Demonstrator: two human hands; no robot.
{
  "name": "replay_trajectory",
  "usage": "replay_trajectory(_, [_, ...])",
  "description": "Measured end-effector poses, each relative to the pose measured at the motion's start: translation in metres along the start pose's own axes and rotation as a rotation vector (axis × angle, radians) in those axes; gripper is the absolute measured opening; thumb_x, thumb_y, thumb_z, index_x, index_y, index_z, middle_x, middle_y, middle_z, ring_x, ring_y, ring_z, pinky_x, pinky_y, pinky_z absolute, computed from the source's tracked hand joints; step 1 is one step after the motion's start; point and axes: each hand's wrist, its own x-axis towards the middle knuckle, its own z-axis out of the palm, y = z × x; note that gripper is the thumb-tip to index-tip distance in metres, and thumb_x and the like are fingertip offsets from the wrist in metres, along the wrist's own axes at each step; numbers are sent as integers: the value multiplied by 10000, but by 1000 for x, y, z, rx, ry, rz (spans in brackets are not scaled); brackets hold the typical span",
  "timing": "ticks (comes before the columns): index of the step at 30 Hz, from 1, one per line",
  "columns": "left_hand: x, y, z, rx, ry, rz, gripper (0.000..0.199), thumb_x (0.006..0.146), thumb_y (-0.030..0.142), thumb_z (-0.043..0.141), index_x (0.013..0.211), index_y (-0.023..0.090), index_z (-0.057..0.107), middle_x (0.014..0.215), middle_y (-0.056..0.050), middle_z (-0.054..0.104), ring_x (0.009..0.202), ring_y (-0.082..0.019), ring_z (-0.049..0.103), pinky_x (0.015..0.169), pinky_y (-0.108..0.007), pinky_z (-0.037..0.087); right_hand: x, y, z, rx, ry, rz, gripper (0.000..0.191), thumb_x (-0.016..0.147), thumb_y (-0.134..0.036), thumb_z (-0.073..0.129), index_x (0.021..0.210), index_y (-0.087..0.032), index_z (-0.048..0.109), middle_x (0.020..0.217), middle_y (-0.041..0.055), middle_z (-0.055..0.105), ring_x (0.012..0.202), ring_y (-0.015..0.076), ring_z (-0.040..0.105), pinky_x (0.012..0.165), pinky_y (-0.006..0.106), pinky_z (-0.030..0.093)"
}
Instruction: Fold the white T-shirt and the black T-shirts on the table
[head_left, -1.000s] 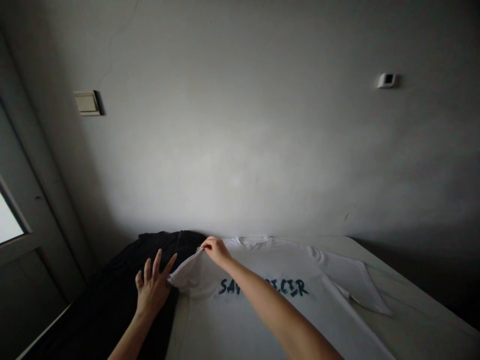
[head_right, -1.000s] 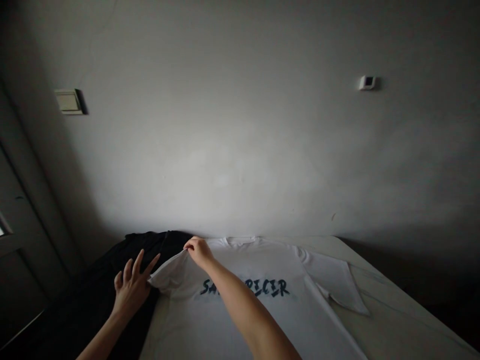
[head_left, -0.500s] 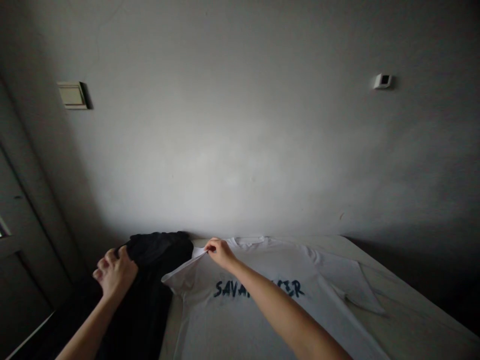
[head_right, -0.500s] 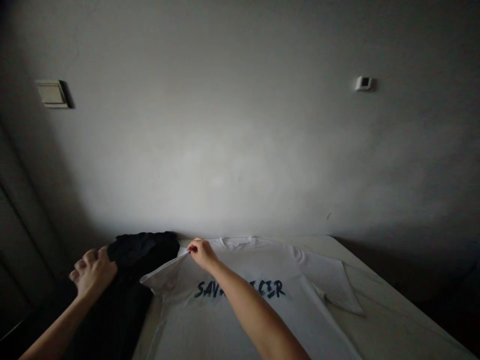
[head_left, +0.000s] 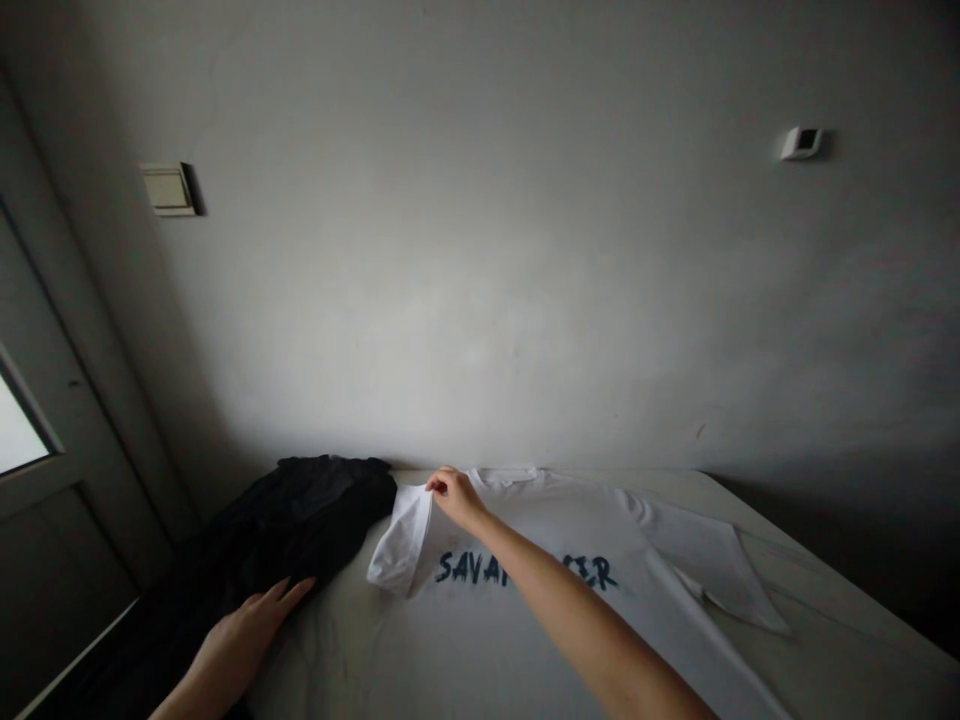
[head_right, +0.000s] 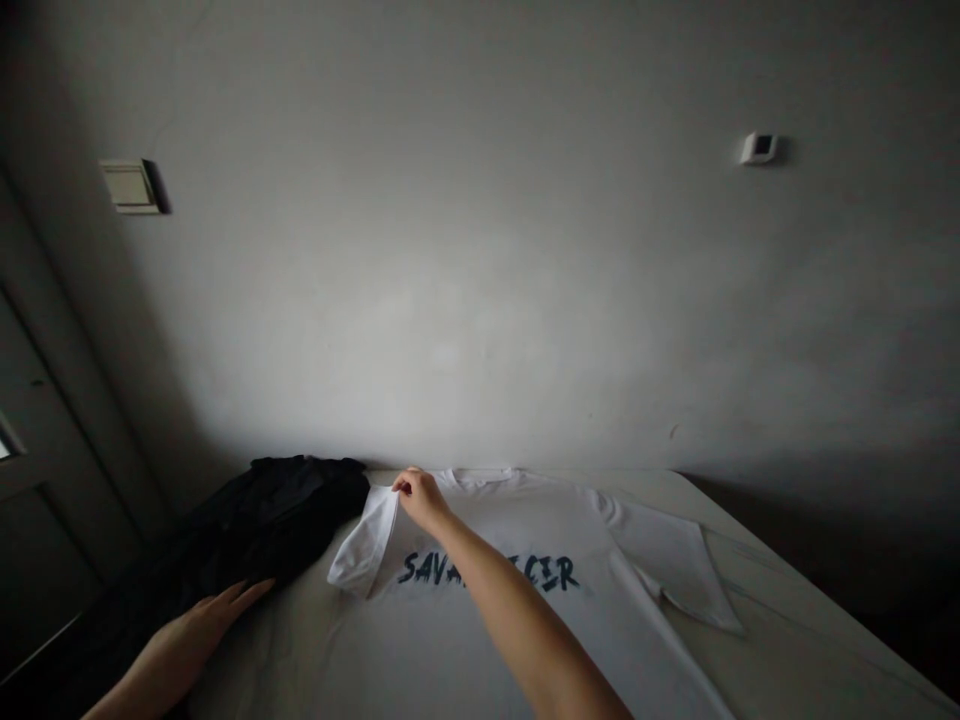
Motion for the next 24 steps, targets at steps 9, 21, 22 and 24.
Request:
replay_trajectory(9, [43, 68, -18, 312, 203, 296, 555, 794, 95, 536, 1302, 306, 615, 1444, -140, 527, 1300, -381, 489, 1068, -601, 344, -2, -3, 5, 5, -9, 5, 336, 685, 82, 509, 782, -174, 704, 849, 29, 677, 744, 139, 627, 709, 245, 506])
replay_trajectory(21, [148, 73, 6, 356, 489, 101, 576, 884, 53, 283, 1384, 187, 535, 1557, -166, 345, 1312, -429, 432, 928, -595, 462, -12, -7, 0, 4, -51, -27, 337, 712, 85, 544, 790, -189, 725, 874, 17, 670, 796, 129, 628, 735, 223, 489])
replay_trajectory(22, [149, 68, 8, 376, 467, 90, 581, 879, 47, 291, 1397, 175, 519, 1542, -166, 378, 1328, -420, 421, 991, -588, 415, -12, -6, 0, 3, -49, -25, 336, 710, 89, 543, 787, -185, 723, 871, 18, 667, 795, 129, 627, 734, 222, 487])
replay_trajectory(24, [149, 65, 11, 390, 390, 79, 568, 874, 55, 321, 1389, 173, 531, 1521, -155, 420, 1365, -415, 380, 1079, -585, 311, -12, -6, 0, 1, -40, -18, 332, 704, 95, 546, 780, -178, 717, 861, 21, 662, 797, 132, 625, 731, 224, 485])
